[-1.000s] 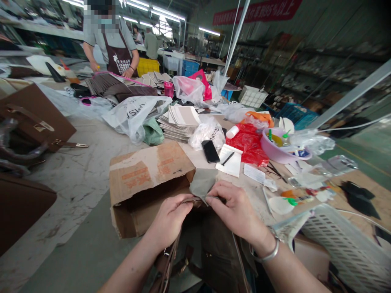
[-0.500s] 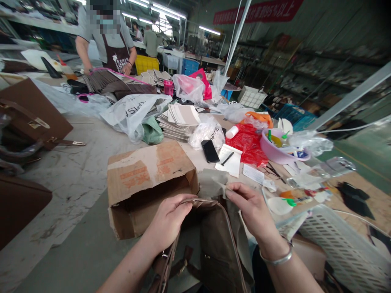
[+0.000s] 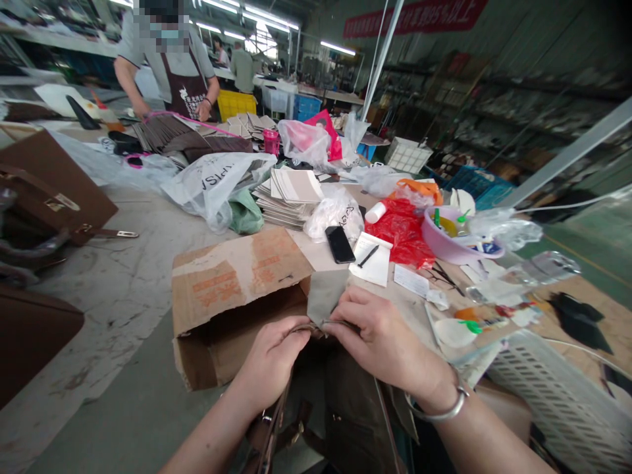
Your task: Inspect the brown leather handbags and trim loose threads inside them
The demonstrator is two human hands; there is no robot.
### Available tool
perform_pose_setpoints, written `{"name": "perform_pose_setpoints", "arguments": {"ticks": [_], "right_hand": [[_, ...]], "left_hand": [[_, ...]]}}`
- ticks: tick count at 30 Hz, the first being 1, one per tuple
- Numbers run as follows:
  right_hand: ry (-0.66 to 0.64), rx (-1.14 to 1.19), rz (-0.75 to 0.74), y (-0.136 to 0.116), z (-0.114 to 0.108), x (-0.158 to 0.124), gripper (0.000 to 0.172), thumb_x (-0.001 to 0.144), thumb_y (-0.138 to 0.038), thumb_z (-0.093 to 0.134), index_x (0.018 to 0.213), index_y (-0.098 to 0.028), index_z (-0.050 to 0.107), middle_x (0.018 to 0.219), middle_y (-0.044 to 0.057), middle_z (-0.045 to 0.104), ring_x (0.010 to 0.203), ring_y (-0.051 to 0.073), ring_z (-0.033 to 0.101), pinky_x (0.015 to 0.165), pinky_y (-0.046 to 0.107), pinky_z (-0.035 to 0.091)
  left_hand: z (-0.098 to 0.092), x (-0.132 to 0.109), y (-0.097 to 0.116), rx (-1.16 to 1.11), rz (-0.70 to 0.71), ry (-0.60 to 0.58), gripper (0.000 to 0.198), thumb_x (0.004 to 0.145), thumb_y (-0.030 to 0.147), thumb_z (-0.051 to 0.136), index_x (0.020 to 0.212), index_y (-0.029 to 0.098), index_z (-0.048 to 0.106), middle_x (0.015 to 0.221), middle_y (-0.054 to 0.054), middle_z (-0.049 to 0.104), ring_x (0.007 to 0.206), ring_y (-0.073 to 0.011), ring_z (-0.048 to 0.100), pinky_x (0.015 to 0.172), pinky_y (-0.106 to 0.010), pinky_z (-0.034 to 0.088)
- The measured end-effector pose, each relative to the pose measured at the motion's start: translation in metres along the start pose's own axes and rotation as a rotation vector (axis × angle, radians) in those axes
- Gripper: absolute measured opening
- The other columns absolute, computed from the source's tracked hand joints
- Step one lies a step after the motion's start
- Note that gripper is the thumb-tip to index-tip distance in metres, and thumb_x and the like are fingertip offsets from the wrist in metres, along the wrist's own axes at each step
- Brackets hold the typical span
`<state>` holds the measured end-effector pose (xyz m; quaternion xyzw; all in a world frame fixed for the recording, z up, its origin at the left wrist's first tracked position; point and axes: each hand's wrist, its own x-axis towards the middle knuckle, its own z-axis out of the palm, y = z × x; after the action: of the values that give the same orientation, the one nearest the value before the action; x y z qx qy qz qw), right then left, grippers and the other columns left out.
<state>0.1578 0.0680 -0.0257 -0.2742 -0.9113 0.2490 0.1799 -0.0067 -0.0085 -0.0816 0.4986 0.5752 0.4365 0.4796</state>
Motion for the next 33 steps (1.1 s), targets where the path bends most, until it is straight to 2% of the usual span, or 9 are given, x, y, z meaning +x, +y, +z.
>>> {"name": "perform_pose_setpoints", "arguments": {"ticks": [4, 8, 10, 14, 17, 22, 25, 28, 33], "right_hand": [[0.016, -0.004, 0.086, 0.010, -0.007, -0.007, 0.016, 0.084, -0.017, 0.053, 0.068, -0.017, 0.056, 0.073, 0.001, 0.052, 0.071, 0.013, 0.051, 0.063, 0.025, 0.040], [0.106, 0.019, 0.229, 0.039, -0.010, -0.022, 0.014, 0.084, -0.020, 0.052, 0.070, -0.019, 0.055, 0.074, 0.002, 0.054, 0.074, 0.015, 0.052, 0.068, 0.028, 0.043], [0.186, 0.071, 0.277, 0.056, -0.006, -0.030, 0.006, 0.083, -0.021, 0.052, 0.080, -0.020, 0.057, 0.084, 0.003, 0.057, 0.083, 0.016, 0.055, 0.073, 0.030, 0.045], [0.288, 0.234, 0.300, 0.072, 0.004, -0.043, 0.022, 0.085, -0.020, 0.048, 0.102, -0.024, 0.061, 0.107, 0.003, 0.061, 0.100, 0.018, 0.057, 0.085, 0.031, 0.046], [0.237, 0.308, 0.258, 0.066, 0.006, -0.045, 0.027, 0.088, -0.018, 0.044, 0.102, -0.027, 0.066, 0.103, 0.001, 0.067, 0.098, 0.017, 0.060, 0.083, 0.028, 0.047], [0.103, 0.293, 0.121, 0.049, -0.006, -0.031, 0.033, 0.090, -0.018, 0.042, 0.116, -0.026, 0.061, 0.103, 0.003, 0.067, 0.092, 0.016, 0.061, 0.078, 0.026, 0.046], [-0.010, 0.264, 0.028, 0.044, -0.010, -0.019, 0.031, 0.088, -0.028, 0.052, 0.117, -0.021, 0.060, 0.086, 0.003, 0.067, 0.073, 0.012, 0.060, 0.066, 0.022, 0.043], [-0.154, 0.228, -0.090, 0.042, -0.008, -0.010, 0.041, 0.084, -0.036, 0.059, 0.122, -0.021, 0.057, 0.073, 0.001, 0.064, 0.063, 0.010, 0.055, 0.059, 0.021, 0.039], [-0.252, 0.075, -0.169, 0.037, -0.010, -0.003, 0.028, 0.091, -0.030, 0.048, 0.116, -0.023, 0.061, 0.067, 0.000, 0.058, 0.061, 0.010, 0.050, 0.059, 0.023, 0.034]], "left_hand": [[-0.003, -0.003, 0.000, -0.022, 0.010, -0.004, 0.026, 0.085, 0.020, 0.045, 0.096, 0.019, 0.067, 0.096, 0.000, 0.069, 0.094, -0.0166, 0.059, 0.084, -0.022, 0.041], [-0.006, -0.005, -0.001, 0.009, -0.006, 0.023, 0.025, 0.087, 0.024, 0.045, 0.101, 0.021, 0.065, 0.102, 0.001, 0.068, 0.098, -0.0158, 0.059, 0.087, -0.021, 0.040], [-0.006, -0.004, 0.000, 0.015, -0.002, 0.013, 0.025, 0.087, 0.024, 0.046, 0.104, 0.023, 0.064, 0.104, 0.002, 0.067, 0.100, -0.0151, 0.058, 0.088, -0.020, 0.040], [-0.003, -0.002, 0.002, 0.064, 0.015, -0.044, 0.025, 0.088, 0.024, 0.046, 0.106, 0.025, 0.063, 0.107, 0.002, 0.066, 0.101, -0.0147, 0.058, 0.088, -0.020, 0.040], [-0.002, -0.001, 0.004, 0.113, 0.008, -0.047, 0.025, 0.088, 0.025, 0.046, 0.108, 0.025, 0.062, 0.110, 0.001, 0.065, 0.102, -0.0154, 0.058, 0.089, -0.021, 0.041], [0.000, -0.001, 0.004, 0.149, -0.015, -0.062, 0.026, 0.088, 0.028, 0.047, 0.108, 0.024, 0.062, 0.111, -0.001, 0.065, 0.103, -0.0166, 0.059, 0.091, -0.023, 0.043], [0.001, -0.001, 0.005, 0.176, -0.025, -0.066, 0.028, 0.086, 0.029, 0.050, 0.111, 0.023, 0.062, 0.113, -0.003, 0.065, 0.102, -0.0170, 0.059, 0.090, -0.024, 0.044], [0.000, 0.000, 0.009, 0.186, -0.021, -0.064, 0.029, 0.086, 0.029, 0.051, 0.111, 0.022, 0.062, 0.110, -0.003, 0.066, 0.097, -0.0160, 0.061, 0.086, -0.023, 0.046], [-0.003, 0.003, 0.011, 0.244, -0.030, -0.019, 0.023, 0.084, 0.028, 0.053, 0.100, 0.022, 0.068, 0.099, -0.001, 0.070, 0.085, -0.0141, 0.064, 0.079, -0.020, 0.048]]}}
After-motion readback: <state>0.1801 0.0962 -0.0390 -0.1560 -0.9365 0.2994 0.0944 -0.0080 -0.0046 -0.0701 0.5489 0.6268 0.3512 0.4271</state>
